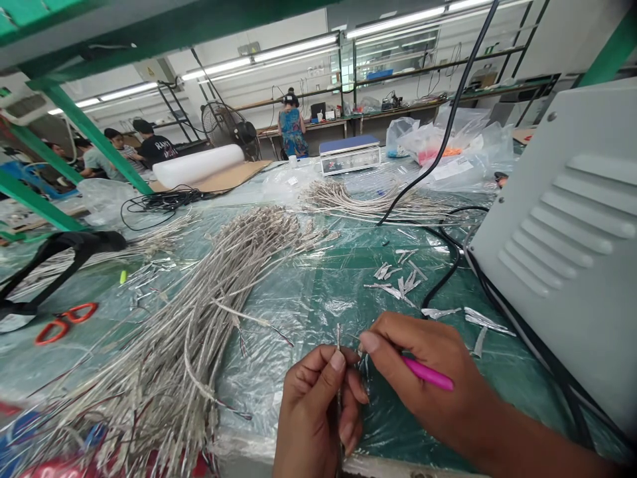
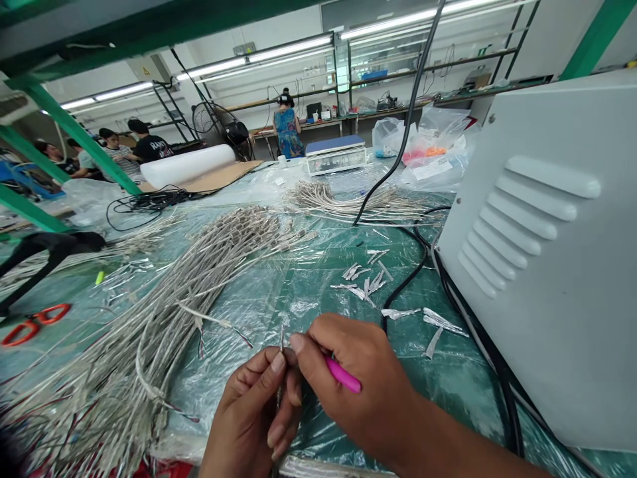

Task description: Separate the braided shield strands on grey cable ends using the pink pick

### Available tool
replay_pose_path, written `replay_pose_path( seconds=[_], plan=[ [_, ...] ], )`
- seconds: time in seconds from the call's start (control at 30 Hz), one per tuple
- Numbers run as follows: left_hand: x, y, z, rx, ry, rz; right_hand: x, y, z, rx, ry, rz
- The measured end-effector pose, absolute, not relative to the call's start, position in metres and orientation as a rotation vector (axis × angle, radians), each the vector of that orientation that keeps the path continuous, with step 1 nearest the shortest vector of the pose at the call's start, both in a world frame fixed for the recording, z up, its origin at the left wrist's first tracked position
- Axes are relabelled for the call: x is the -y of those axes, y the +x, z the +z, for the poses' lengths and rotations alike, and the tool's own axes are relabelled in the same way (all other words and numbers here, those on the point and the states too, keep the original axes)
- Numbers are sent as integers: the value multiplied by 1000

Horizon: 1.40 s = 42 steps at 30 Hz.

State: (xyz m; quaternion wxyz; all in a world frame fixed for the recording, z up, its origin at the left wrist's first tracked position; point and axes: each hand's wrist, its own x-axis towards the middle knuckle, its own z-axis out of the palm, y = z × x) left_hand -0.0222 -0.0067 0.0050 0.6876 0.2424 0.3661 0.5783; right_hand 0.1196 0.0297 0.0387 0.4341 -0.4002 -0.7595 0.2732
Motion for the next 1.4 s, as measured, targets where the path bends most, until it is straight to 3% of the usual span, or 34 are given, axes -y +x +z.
replay_pose_path(
  seconds=[1.4],
  plan=[
    [5,-17,12,-960,531,1230,-27,122,41,1882,-838,671]
  ],
)
